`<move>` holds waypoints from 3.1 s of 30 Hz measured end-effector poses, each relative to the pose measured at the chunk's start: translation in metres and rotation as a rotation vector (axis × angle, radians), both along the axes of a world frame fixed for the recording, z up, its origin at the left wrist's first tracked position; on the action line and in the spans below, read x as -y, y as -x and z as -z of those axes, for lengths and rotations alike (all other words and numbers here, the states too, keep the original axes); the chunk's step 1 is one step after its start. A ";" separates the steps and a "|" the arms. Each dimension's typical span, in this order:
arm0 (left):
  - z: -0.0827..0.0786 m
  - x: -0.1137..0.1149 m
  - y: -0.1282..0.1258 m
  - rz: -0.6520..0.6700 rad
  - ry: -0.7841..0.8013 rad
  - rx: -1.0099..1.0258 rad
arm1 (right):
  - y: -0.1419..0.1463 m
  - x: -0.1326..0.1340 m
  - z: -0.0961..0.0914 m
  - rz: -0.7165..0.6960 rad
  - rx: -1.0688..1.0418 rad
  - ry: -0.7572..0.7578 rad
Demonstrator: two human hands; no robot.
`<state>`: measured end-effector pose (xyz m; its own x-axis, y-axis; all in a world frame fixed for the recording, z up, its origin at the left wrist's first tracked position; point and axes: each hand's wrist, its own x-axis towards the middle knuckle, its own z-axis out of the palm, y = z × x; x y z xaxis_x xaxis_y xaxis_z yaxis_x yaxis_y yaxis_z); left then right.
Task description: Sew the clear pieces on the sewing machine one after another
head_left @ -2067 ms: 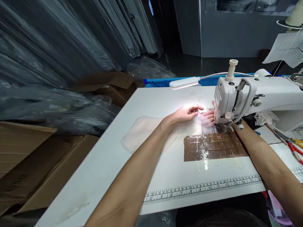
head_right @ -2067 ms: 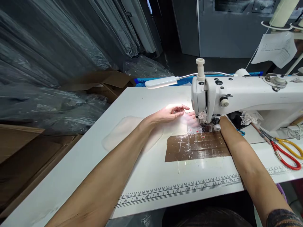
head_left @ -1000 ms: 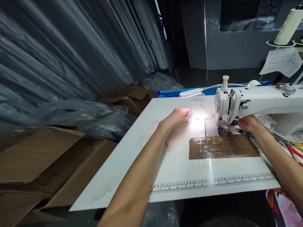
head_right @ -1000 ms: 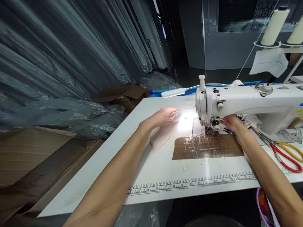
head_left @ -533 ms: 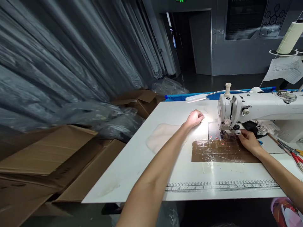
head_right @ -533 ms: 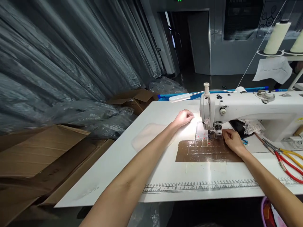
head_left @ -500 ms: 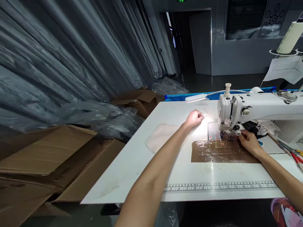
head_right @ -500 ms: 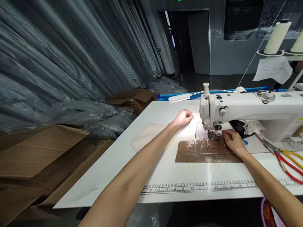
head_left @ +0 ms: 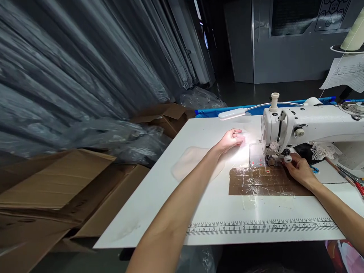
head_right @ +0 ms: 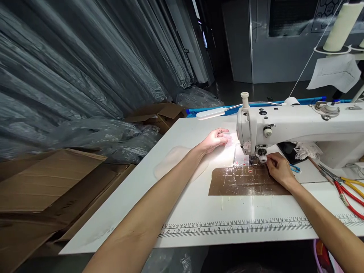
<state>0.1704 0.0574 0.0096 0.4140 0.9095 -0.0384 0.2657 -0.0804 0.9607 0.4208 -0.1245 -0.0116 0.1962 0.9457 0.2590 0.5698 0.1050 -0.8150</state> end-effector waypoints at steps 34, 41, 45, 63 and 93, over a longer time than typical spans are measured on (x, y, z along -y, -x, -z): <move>0.005 0.073 0.158 -0.501 -0.805 -0.785 | -0.012 0.005 -0.001 -0.001 0.117 0.079; -0.001 0.123 0.110 -0.056 -1.098 -0.769 | 0.019 0.049 -0.026 -0.474 -0.432 0.636; 0.005 0.173 0.054 0.260 -1.494 -0.601 | 0.053 0.059 -0.029 -0.444 -0.848 0.824; -0.014 0.177 0.050 0.456 -0.652 -0.499 | 0.043 0.049 -0.015 -0.481 -0.733 0.794; -0.029 0.150 0.010 0.597 -0.530 -0.397 | -0.025 0.031 -0.051 -0.607 -0.417 0.763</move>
<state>0.1601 -0.0930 0.0385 0.8700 0.4857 0.0845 0.3429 -0.7194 0.6041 0.4460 -0.1556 0.0389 -0.4268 0.7991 -0.4234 0.2534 -0.3438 -0.9042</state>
